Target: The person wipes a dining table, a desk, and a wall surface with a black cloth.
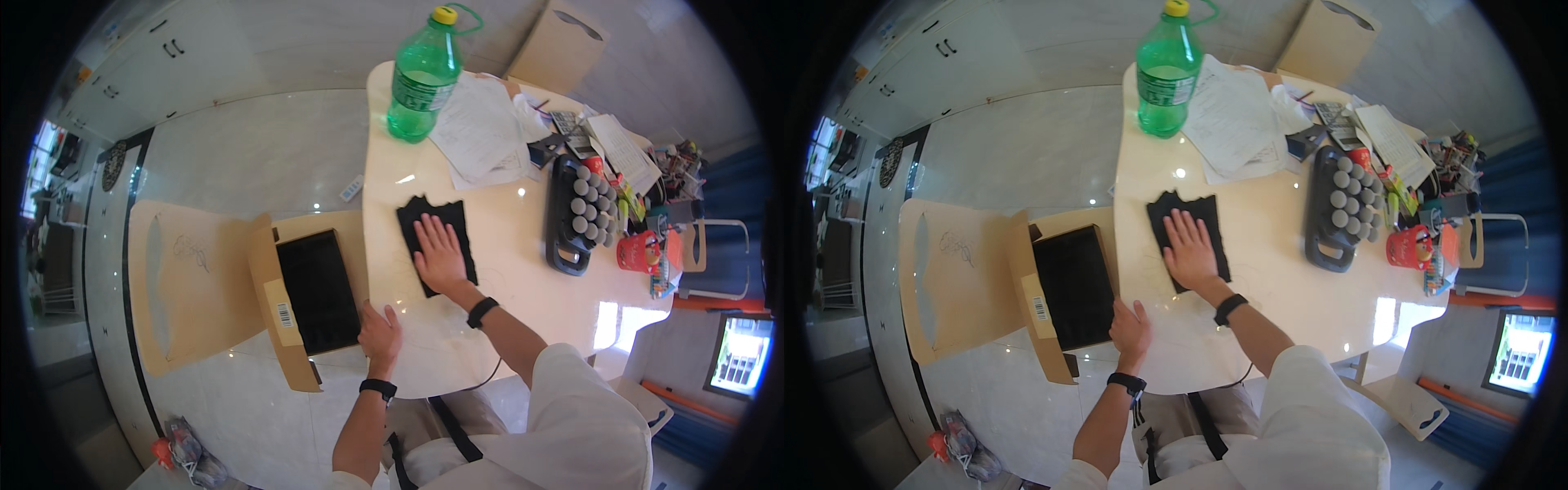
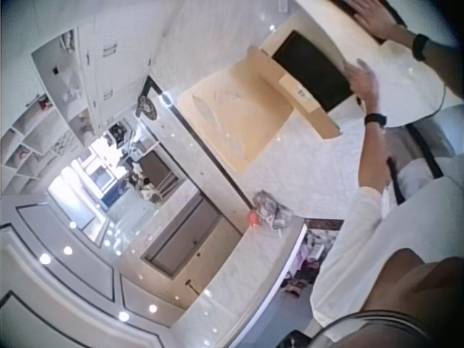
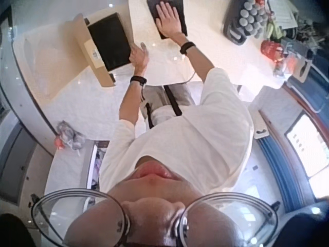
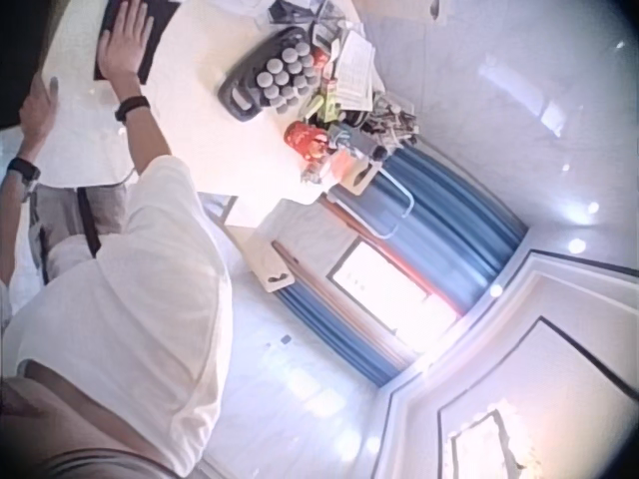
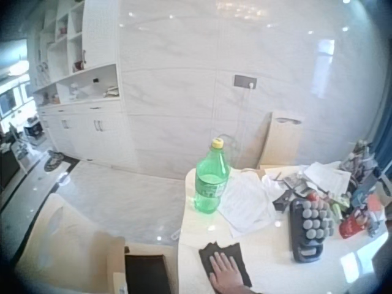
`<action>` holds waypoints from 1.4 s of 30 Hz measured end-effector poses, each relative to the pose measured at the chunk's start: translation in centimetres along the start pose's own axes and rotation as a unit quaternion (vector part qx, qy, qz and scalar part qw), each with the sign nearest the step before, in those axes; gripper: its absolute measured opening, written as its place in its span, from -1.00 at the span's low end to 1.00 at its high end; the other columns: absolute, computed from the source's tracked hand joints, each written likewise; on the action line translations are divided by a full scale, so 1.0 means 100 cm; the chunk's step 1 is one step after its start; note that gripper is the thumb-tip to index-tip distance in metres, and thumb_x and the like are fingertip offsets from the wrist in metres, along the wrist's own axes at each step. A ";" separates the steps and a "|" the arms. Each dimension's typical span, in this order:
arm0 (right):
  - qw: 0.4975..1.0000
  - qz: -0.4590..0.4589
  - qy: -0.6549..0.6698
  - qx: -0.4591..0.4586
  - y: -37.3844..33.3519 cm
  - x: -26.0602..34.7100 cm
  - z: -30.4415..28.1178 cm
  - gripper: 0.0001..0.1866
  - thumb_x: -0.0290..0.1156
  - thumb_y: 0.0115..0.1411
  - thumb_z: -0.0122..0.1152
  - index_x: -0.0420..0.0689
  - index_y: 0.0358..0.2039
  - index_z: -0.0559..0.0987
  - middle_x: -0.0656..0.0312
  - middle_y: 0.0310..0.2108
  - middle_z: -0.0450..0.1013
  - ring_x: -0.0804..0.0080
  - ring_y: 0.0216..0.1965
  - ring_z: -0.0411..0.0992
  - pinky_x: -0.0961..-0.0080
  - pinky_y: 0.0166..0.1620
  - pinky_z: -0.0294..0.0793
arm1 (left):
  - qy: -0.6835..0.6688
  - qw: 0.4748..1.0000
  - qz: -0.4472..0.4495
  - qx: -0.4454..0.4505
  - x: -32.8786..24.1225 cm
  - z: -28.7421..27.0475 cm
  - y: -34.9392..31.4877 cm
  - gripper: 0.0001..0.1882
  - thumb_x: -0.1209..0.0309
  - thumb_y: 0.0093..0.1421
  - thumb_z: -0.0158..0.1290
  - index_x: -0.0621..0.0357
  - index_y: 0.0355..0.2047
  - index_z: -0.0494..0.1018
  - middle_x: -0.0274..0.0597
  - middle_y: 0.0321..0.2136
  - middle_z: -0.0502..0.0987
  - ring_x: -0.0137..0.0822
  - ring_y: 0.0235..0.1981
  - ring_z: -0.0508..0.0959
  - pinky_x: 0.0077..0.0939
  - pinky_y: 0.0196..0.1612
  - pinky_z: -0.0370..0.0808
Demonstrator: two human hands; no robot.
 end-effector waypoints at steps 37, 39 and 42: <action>0.997 -0.050 0.057 0.005 -0.075 0.115 0.022 -0.36 -0.13 0.26 -0.14 -0.11 0.32 0.15 0.13 0.39 -0.05 0.21 0.41 -0.14 0.13 0.38 -0.25 | -0.158 0.981 0.107 0.017 0.042 -0.004 -0.045 -0.46 0.18 0.41 -0.46 0.32 0.19 0.20 0.26 0.10 0.34 0.20 0.10 0.35 -0.11 0.15 0.28; 0.996 -0.065 0.058 0.004 -0.063 0.101 0.016 -0.36 -0.13 0.26 -0.15 -0.11 0.31 0.16 0.13 0.38 -0.03 0.20 0.40 -0.13 0.12 0.38 -0.23 | -0.147 0.985 0.089 0.012 0.052 0.003 -0.049 -0.44 0.16 0.41 -0.45 0.36 0.18 0.20 0.27 0.09 0.35 0.21 0.10 0.35 -0.11 0.14 0.28; 0.998 -0.066 -0.003 -0.014 -0.023 0.068 0.015 -0.35 -0.11 0.26 -0.17 -0.13 0.31 0.16 0.10 0.38 -0.02 0.16 0.39 -0.11 0.11 0.37 -0.20 | -0.171 0.981 0.092 -0.004 0.062 0.007 -0.048 -0.44 0.12 0.39 -0.39 0.32 0.18 0.20 0.25 0.07 0.37 0.20 0.07 0.38 -0.10 0.11 0.31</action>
Point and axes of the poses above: each hand's wrist, its own y-axis towards the middle knuckle, its own z-axis out of the palm, x = y × z, the point moved 8 cm from there along y, towards the middle knuckle
